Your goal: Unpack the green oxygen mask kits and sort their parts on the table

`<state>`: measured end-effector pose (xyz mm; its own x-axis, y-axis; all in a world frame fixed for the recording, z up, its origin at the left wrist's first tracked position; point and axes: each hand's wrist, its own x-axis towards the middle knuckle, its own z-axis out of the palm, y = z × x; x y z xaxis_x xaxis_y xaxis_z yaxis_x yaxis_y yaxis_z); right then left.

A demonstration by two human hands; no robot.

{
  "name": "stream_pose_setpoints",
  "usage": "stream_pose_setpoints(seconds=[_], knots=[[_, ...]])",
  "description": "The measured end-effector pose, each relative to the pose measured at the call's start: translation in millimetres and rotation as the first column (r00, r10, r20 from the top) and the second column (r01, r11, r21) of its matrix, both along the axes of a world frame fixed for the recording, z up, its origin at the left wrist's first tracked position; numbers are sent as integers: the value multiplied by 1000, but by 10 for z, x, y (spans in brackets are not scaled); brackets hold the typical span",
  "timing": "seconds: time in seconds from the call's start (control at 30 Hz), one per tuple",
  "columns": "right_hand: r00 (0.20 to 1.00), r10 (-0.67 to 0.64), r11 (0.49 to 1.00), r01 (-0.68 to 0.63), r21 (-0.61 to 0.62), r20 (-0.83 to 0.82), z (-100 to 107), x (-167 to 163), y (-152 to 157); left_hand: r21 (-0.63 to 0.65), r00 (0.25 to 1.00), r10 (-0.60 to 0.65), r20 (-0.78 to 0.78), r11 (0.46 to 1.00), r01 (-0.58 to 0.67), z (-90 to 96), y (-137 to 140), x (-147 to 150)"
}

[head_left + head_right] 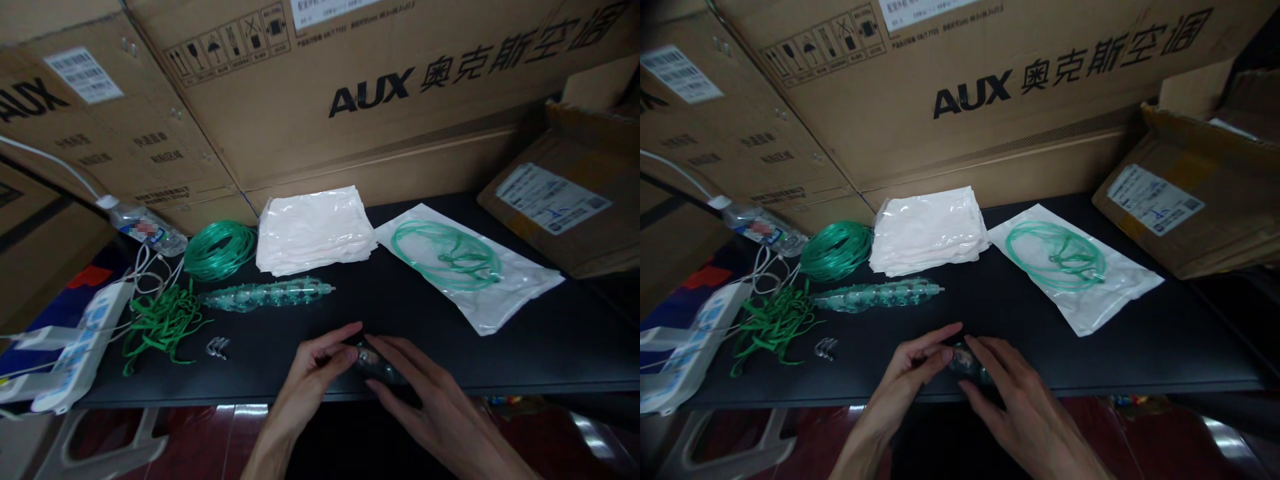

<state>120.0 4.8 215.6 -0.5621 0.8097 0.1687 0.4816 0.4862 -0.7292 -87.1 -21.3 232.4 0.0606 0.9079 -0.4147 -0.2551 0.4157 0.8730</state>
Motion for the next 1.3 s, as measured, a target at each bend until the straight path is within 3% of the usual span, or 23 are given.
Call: stream_pose_setpoints(seconds=[0.23,0.37,0.63,0.83,1.07,1.3], knots=[[997,13,965,-32,-259,-78,183,-50,78,62,995,2,-100,998,4,-56,-4,-4],[992,-11,951,-28,-308,-122,229,-42,126,76,986,13,-165,997,-1,-35,-4,15],[981,-77,973,36,-226,-176,146,-28,113,29,985,-42,-168,998,48,-15,18,21],[983,-10,991,-16,-134,-185,124,-25,89,-5,985,-42,-169,999,42,19,34,12],[986,36,998,-27,57,-165,181,-58,111,8,979,-42,-198,999,45,41,-2,-37],[989,-89,996,85,-32,-119,131,-176,31,43,997,21,-72,999,-18,-70,-51,-47]])
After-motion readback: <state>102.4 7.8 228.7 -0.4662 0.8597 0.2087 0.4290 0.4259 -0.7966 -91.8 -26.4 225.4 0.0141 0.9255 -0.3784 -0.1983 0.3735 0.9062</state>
